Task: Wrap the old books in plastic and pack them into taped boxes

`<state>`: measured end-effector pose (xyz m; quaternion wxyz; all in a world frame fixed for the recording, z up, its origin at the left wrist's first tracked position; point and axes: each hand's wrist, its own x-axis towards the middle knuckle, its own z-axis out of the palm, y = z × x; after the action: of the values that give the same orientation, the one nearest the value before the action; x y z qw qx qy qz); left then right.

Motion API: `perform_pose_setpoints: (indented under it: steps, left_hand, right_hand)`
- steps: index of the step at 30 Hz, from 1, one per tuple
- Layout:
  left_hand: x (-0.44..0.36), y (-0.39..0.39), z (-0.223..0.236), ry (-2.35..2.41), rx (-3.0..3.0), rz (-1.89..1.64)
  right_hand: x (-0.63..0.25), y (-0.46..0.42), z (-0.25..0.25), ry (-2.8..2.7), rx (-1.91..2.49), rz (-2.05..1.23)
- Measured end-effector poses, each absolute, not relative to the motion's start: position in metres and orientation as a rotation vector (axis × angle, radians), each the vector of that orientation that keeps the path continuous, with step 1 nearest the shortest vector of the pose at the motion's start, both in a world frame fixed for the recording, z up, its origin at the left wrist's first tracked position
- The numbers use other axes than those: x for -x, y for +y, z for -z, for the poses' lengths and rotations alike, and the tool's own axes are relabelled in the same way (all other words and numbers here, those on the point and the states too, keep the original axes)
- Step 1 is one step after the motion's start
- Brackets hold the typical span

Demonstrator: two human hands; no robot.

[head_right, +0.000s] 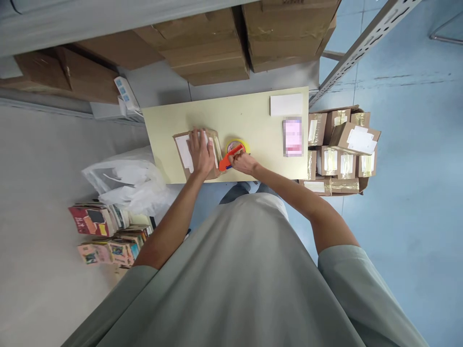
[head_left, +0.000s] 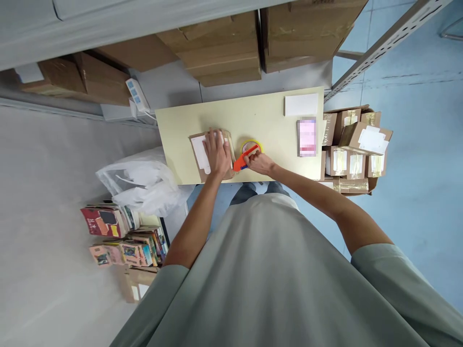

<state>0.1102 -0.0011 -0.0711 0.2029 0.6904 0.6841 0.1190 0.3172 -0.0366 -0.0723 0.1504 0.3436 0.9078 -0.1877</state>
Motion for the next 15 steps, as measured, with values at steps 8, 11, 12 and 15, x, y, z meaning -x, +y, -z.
perform_pose_setpoints:
  steps: [8, 11, 12, 15]
  left_hand:
    - [-0.115, -0.034, 0.061, 1.555, -2.128, -0.223]
    - [-0.108, -0.035, 0.064, 1.545, -2.100, -0.224]
    - [-0.107, -0.035, 0.066, 1.549, -2.086, -0.229]
    - [-0.106, -0.034, 0.072, 1.563, -2.058, -0.234]
  right_hand:
    - [-0.267, -0.081, 0.077, 2.609, -0.981, 0.729]
    - [-0.281, -0.084, 0.079, 2.570, -0.989, 0.735]
    - [-0.292, -0.082, 0.080, 2.550, -0.994, 0.734]
    - [-0.340, -0.058, 0.079, 2.452, -1.060, 0.675]
